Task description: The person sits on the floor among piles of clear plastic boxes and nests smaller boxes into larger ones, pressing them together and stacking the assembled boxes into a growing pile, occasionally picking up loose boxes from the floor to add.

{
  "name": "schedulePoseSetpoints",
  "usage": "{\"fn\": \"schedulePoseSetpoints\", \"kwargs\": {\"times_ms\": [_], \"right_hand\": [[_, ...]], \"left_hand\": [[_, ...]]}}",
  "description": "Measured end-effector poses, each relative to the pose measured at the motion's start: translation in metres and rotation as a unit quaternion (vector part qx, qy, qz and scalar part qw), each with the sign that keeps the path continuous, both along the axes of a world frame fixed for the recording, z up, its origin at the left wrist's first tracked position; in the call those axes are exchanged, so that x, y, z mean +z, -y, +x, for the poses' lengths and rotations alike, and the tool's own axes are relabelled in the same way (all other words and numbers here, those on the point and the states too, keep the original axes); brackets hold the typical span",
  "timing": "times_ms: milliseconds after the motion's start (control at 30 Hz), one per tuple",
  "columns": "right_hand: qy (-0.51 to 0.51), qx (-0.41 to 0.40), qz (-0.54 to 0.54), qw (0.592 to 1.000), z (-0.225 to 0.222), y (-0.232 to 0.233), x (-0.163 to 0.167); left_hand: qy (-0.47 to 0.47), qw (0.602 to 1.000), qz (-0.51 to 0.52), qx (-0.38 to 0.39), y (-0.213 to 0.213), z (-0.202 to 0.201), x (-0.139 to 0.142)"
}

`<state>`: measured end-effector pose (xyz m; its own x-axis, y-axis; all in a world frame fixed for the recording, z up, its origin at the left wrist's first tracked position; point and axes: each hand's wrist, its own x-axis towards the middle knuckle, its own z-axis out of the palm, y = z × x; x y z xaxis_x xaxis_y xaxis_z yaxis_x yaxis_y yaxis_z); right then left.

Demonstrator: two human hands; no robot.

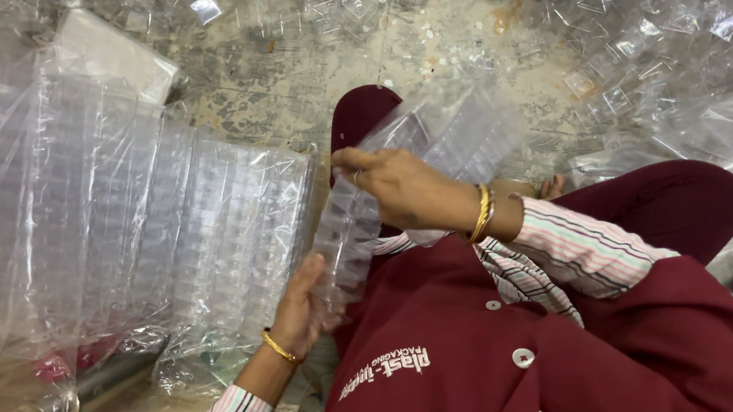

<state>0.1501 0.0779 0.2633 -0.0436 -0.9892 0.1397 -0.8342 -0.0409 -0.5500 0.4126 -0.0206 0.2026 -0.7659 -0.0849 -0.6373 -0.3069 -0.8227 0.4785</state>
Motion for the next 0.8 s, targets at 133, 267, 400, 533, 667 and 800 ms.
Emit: {"fn": "schedulePoseSetpoints", "kwargs": {"times_ms": [133,267,400,533,667,800], "right_hand": [[0.029,0.022,-0.017,0.999,0.01,-0.004,-0.001],[0.035,0.011,-0.027,0.999,0.013,-0.005,0.003],[0.065,0.019,0.037,0.997,0.02,-0.004,0.007],[0.055,0.02,-0.052,0.997,0.026,-0.005,0.011],[0.079,0.001,-0.077,0.994,0.022,-0.009,0.017],[0.094,0.001,-0.079,0.992,0.024,-0.009,0.024]], "left_hand": [[-0.023,0.99,0.135,0.014,0.013,-0.012,0.011],[-0.035,0.994,0.103,0.032,0.008,-0.016,0.023],[-0.002,0.997,0.0,0.073,0.017,-0.024,0.026],[-0.097,0.973,0.163,0.13,0.019,-0.031,0.028],[-0.103,0.979,0.1,0.148,0.014,-0.033,0.032],[-0.121,0.984,-0.066,0.11,0.019,-0.039,0.013]]}}
